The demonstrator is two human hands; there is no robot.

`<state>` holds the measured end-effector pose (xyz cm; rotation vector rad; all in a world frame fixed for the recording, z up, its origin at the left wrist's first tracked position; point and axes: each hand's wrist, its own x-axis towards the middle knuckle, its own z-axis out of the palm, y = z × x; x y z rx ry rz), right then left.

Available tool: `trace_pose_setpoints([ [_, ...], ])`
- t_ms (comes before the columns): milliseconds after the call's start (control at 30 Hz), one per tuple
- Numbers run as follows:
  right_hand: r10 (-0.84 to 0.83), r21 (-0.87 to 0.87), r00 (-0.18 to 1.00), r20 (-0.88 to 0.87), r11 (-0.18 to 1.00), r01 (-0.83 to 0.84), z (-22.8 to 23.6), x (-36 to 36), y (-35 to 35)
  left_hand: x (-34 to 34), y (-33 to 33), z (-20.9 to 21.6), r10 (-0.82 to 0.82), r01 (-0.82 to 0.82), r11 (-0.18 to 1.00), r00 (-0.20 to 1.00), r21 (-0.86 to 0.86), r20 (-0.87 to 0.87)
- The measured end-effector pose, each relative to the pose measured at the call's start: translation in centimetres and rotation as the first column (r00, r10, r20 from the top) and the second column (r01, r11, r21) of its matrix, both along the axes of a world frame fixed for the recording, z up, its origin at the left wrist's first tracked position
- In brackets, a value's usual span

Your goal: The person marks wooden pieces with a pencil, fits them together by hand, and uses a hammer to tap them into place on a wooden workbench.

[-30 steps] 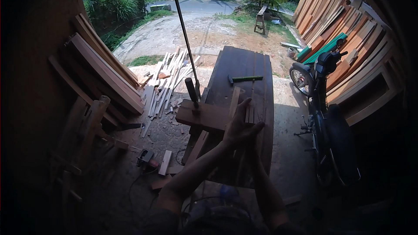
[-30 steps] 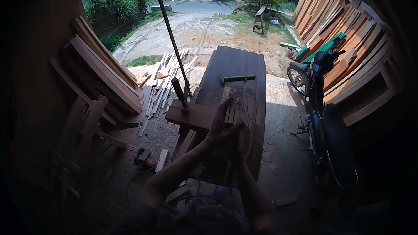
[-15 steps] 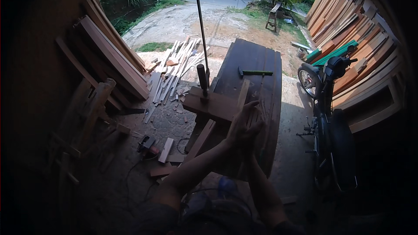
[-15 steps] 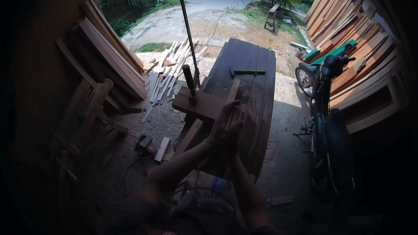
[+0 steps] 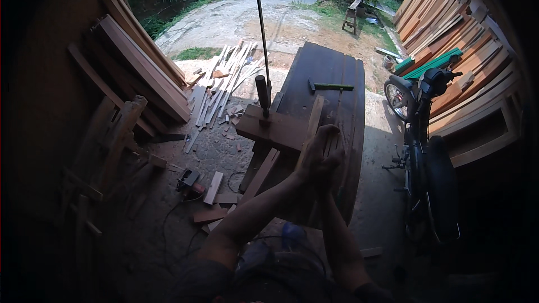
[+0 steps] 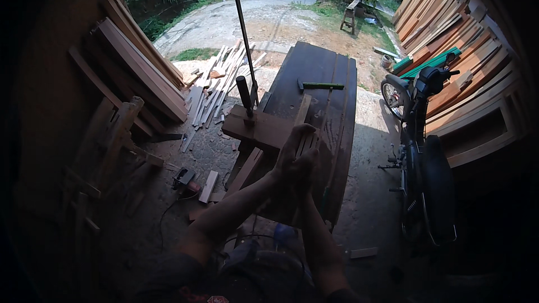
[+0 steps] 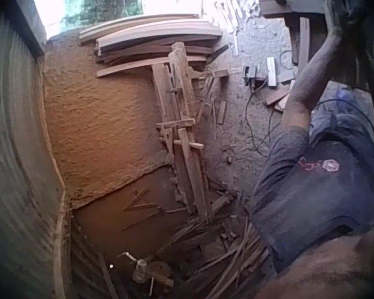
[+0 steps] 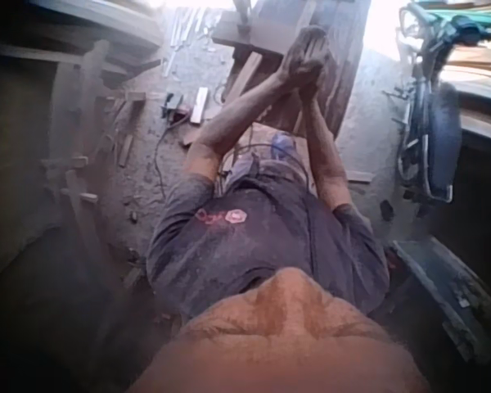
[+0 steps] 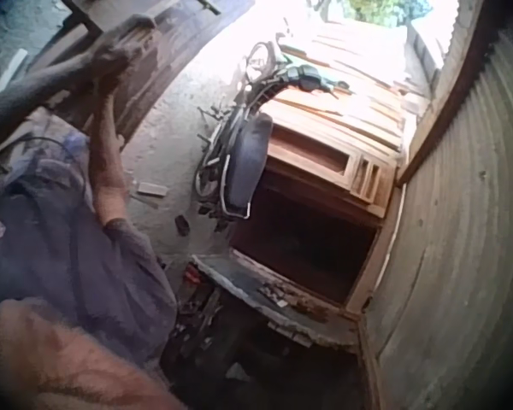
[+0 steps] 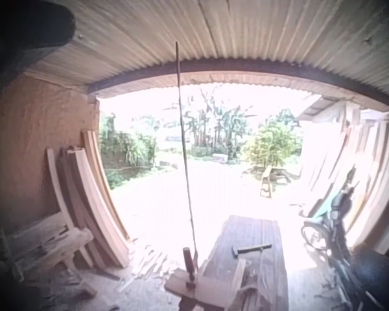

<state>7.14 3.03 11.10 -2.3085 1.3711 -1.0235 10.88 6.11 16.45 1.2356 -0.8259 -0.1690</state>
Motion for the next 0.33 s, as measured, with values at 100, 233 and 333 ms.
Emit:
trace_pose_setpoints([
  [100, -0.04, 0.004, 0.999, -0.03, 0.999, 0.04, 0.6, 0.7, -0.2, 0.3, -0.6, 0.5, -0.008, 0.008, 1.0, 1.0, -0.005, -0.011],
  [233, -0.069, 0.011, 0.998, 0.002, 0.998, 0.068, 0.4, 2.0, -1.0, 0.9, -1.2, 0.9, -0.012, 0.012, 1.0, 1.0, 0.0, -0.007],
  [333, -0.039, 0.048, 0.999, 0.023, 0.998, 0.038, -0.8, 2.4, -1.9, 1.4, -1.7, 1.1, -0.025, 0.025, 1.0, 0.999, 0.017, -0.026],
])
